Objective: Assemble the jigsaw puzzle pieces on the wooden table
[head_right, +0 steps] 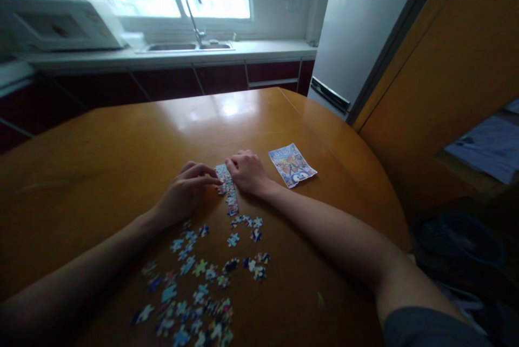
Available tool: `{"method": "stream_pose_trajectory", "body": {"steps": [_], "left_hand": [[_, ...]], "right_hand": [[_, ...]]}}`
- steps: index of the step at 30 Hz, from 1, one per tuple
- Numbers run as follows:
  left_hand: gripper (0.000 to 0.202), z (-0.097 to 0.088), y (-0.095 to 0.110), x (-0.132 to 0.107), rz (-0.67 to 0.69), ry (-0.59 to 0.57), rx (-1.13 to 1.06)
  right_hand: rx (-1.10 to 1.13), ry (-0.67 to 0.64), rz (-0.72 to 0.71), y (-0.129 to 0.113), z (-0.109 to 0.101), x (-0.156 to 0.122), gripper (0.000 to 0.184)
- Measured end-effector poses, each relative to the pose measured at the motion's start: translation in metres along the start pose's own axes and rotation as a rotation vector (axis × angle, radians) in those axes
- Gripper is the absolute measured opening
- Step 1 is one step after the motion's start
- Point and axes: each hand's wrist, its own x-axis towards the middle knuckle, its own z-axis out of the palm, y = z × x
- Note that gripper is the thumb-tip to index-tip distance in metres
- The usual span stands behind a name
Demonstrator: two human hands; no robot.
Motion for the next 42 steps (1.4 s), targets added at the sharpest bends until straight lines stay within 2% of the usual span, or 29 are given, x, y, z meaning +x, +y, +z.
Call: {"method": "stream_pose_trajectory", "body": {"steps": [9, 16, 21, 27, 42], "left_hand": [[0.04, -0.0032, 0.0081, 0.0027, -0.028, -0.026, -0.03], [0.042, -0.0008, 0.0048, 0.0008, -0.004, -0.012, -0.028], [0.036, -0.0011, 0.0041, 0.0004, 0.011, -0.016, -0.03], [0.034, -0.001, 0.0034, 0.0001, 0.019, -0.09, -0.009], [0.04, -0.0015, 0.0066, 0.0014, 0.021, -0.064, -0.018]], "right_hand": [[0.016, 0.002, 0.017, -0.0018, -0.0015, -0.0008, 0.036], [0.015, -0.008, 0.033, -0.0019, -0.0014, -0.0013, 0.036], [0.008, -0.003, 0.031, -0.0013, -0.0008, -0.0012, 0.037], [0.018, 0.015, 0.007, 0.0001, 0.0002, -0.0009, 0.037], [0.016, 0.002, 0.024, -0.0015, -0.0011, -0.0011, 0.037]]}}
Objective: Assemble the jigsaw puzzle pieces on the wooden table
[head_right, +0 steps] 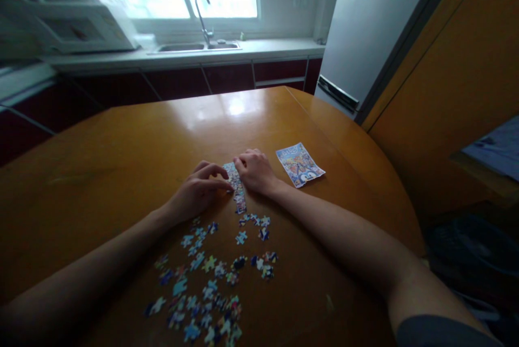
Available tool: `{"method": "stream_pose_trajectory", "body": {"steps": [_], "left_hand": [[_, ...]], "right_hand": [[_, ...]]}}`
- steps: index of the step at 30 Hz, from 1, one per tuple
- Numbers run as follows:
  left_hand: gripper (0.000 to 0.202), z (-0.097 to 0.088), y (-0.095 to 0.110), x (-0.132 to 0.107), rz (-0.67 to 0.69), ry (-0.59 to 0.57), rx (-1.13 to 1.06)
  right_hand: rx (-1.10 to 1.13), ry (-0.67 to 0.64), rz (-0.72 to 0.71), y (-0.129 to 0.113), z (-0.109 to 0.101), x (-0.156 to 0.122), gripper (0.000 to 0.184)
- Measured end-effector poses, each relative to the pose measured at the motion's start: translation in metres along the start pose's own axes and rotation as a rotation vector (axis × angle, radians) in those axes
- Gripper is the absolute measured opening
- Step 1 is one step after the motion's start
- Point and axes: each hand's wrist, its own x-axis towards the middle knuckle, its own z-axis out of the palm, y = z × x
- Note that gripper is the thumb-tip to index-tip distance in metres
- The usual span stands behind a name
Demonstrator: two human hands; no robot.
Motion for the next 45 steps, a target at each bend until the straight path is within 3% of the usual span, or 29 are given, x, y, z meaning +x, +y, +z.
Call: {"method": "stream_pose_trajectory", "body": {"steps": [5, 45], "left_hand": [[0.038, 0.0006, -0.0001, -0.0007, -0.021, 0.042, -0.007], [0.029, -0.0001, -0.0035, -0.0002, -0.05, -0.046, -0.002]], "right_hand": [[-0.014, -0.011, 0.002, 0.0009, 0.0002, 0.0002, 0.038], [-0.016, 0.008, -0.023, 0.0008, 0.0007, 0.0016, 0.037]]}}
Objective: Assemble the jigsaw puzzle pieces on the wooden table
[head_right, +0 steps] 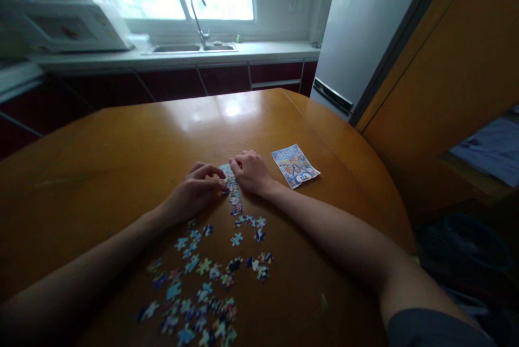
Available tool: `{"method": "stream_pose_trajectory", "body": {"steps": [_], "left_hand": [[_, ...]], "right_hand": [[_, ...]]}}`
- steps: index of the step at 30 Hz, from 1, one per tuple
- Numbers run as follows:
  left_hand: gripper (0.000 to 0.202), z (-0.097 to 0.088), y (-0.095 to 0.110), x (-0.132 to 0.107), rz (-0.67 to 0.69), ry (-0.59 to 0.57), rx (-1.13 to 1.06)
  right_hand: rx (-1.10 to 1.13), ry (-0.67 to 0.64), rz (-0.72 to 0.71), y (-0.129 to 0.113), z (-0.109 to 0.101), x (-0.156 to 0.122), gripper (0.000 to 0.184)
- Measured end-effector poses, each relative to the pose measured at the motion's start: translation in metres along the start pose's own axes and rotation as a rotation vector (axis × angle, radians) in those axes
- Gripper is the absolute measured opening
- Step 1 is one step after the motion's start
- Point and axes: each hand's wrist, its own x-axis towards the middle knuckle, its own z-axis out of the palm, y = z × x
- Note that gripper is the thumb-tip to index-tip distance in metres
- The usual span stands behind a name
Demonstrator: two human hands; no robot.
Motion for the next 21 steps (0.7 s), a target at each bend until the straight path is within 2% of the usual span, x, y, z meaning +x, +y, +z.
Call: {"method": "stream_pose_trajectory", "body": {"steps": [5, 10, 15, 21], "left_hand": [[0.032, 0.0, 0.003, 0.001, 0.007, 0.091, -0.002], [0.026, 0.004, -0.004, 0.001, -0.139, 0.202, 0.062], [0.014, 0.007, -0.009, 0.0, -0.283, 0.198, 0.109], [0.007, 0.008, -0.006, 0.0, -0.29, 0.201, 0.093]], "right_hand": [[-0.002, -0.01, 0.016, -0.001, -0.001, 0.0, 0.037], [0.014, -0.006, 0.001, 0.002, 0.001, -0.002, 0.036], [0.021, -0.005, 0.006, 0.002, 0.001, -0.002, 0.036], [0.041, -0.008, 0.005, 0.001, -0.001, -0.003, 0.035]]}}
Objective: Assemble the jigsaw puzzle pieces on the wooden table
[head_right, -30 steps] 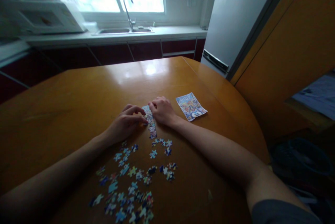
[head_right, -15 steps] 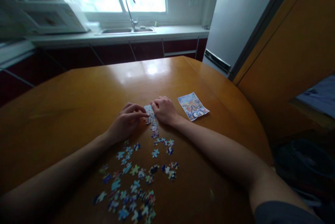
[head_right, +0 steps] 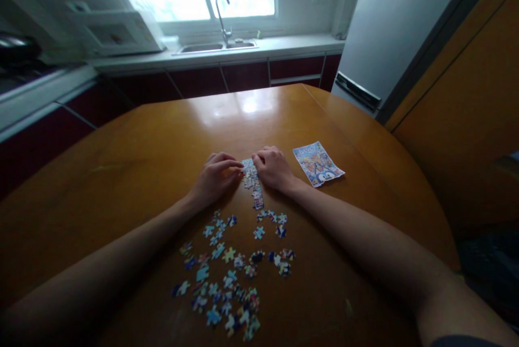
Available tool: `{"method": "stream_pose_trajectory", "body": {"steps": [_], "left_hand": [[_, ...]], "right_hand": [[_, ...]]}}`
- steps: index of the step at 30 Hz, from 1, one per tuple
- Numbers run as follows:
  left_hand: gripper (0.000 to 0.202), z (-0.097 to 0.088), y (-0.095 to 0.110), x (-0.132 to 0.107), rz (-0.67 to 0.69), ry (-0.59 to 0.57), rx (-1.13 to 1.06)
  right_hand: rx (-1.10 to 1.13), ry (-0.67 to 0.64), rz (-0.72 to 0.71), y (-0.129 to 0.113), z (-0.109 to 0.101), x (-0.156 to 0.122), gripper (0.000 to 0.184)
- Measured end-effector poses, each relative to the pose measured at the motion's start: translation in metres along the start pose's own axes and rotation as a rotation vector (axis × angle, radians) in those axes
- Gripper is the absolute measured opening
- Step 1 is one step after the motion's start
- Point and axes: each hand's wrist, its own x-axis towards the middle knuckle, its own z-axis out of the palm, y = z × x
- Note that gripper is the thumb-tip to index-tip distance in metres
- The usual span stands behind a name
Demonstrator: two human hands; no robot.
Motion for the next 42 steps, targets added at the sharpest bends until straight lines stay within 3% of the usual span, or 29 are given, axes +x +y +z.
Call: {"method": "stream_pose_trajectory", "body": {"steps": [25, 27, 33, 42], "left_hand": [[0.01, -0.005, 0.01, 0.001, 0.046, -0.002, -0.057], [0.01, -0.013, 0.022, 0.001, 0.092, -0.071, -0.105], [0.013, -0.026, 0.063, -0.007, 0.278, -0.427, -0.169], [0.017, -0.02, 0.07, -0.014, 0.372, -0.523, -0.054]], "right_hand": [[-0.033, 0.001, -0.015, 0.003, 0.0, -0.002, 0.038], [-0.029, 0.0, -0.012, 0.004, 0.0, -0.002, 0.038], [-0.031, 0.003, -0.013, 0.004, 0.001, -0.001, 0.038], [-0.023, 0.012, -0.009, 0.001, 0.0, -0.002, 0.038]]}}
